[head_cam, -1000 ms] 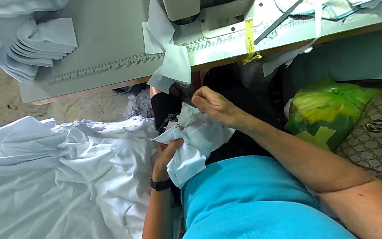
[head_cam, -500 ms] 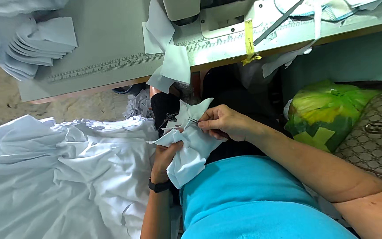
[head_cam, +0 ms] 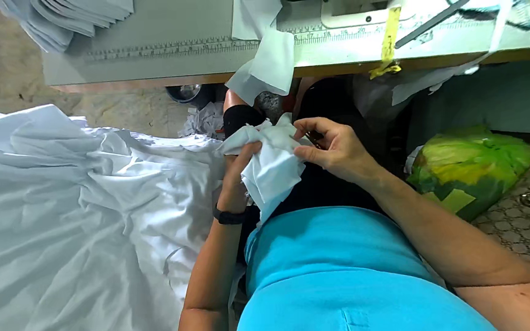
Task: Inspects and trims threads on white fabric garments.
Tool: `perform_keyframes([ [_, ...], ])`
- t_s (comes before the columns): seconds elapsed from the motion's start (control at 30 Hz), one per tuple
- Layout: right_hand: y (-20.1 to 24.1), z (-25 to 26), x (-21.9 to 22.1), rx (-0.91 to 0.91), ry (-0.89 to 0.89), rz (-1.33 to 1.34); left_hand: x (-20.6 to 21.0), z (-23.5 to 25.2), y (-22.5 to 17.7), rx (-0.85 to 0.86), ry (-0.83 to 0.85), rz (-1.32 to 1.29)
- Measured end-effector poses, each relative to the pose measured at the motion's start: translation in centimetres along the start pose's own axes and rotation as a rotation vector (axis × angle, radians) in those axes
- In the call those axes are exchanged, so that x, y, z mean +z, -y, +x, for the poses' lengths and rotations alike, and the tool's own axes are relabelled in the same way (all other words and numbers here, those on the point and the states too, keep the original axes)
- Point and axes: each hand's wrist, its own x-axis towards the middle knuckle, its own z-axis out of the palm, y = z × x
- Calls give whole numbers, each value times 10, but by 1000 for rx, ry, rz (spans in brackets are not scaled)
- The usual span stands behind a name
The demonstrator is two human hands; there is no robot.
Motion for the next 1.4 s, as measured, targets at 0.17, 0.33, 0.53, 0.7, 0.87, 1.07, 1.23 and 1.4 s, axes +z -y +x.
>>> perform_keyframes([
  [0.17,-13,-5,8,-296,125,-324,23,0,-12,-137,-114,21],
  [0.33,-17,4,7,-281,136,-299,57,16,-44,-194,66,-54],
  [0.53,-47,5,0,-110,-7,349,58,35,-62,-223,338,47],
  [0.7,-63,2,-15,-84,-36,487,55,46,-53,-204,395,62],
  [0.87,-61,6,-23,-71,-98,591,63,41,-23,29,131,105],
  [1.07,-66,3,-23,-7,-107,634,78,45,-14,133,-61,-17],
  [1.23,-64,0,-31,-59,-22,637,67,44,-20,51,82,38],
  [1.4,-55,-4,-45,-110,213,531,87,39,-16,238,177,167],
])
